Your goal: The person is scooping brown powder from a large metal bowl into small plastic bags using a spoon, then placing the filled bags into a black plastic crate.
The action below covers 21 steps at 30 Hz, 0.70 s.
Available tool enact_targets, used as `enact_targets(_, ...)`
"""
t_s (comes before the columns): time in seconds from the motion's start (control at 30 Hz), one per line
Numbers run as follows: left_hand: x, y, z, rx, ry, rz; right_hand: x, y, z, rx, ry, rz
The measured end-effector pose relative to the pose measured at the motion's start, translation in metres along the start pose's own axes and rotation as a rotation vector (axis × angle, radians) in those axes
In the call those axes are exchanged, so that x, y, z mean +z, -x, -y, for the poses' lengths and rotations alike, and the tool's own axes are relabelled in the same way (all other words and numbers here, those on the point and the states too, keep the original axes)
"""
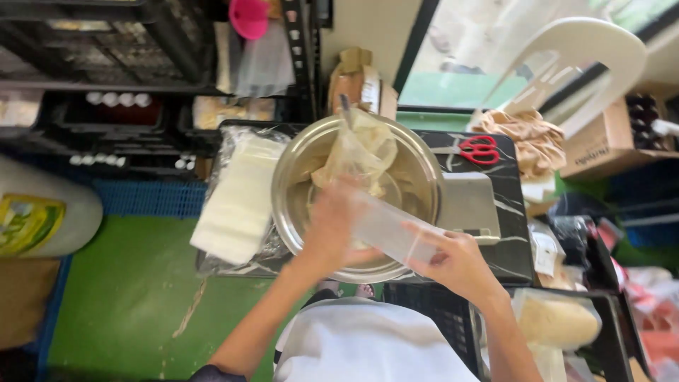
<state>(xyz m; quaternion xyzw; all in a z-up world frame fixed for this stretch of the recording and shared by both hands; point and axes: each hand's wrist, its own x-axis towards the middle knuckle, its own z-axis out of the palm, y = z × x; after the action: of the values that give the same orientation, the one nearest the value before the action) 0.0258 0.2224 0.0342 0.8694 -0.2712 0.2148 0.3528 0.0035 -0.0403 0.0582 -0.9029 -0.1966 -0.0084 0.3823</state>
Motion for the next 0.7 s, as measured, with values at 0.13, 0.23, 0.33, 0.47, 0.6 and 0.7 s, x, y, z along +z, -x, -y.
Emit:
enact_targets(0.13, 0.035, 0.016, 0.000, 0.276, -0.180, 0.018, 0.019, -0.043, 0.030, -0.164, -0.048, 0.089)
enact_targets(0.23, 0.041, 0.012, 0.026, 0.281, -0.217, -0.181, 0.029, -0.068, 0.035, -0.239, -0.027, 0.130)
enact_targets(0.33, 0.017, 0.007, 0.034, -0.083, -0.081, -0.285, 0.026, -0.115, 0.030, -0.184, -0.204, 0.123)
enact_targets(0.47, 0.005, -0.003, 0.045, -0.654, 0.487, -0.152, 0.054, -0.225, -0.047, 0.043, -0.165, -0.165)
enact_targets(0.6, 0.042, -0.027, 0.066, -0.493, 0.703, 0.006, 0.127, -0.346, -0.143, 0.124, 0.070, 0.018)
enact_targets(0.7, 0.054, -0.063, 0.075, -0.323, 0.551, 0.325, 0.145, -0.369, -0.116, 0.114, 0.295, 0.252)
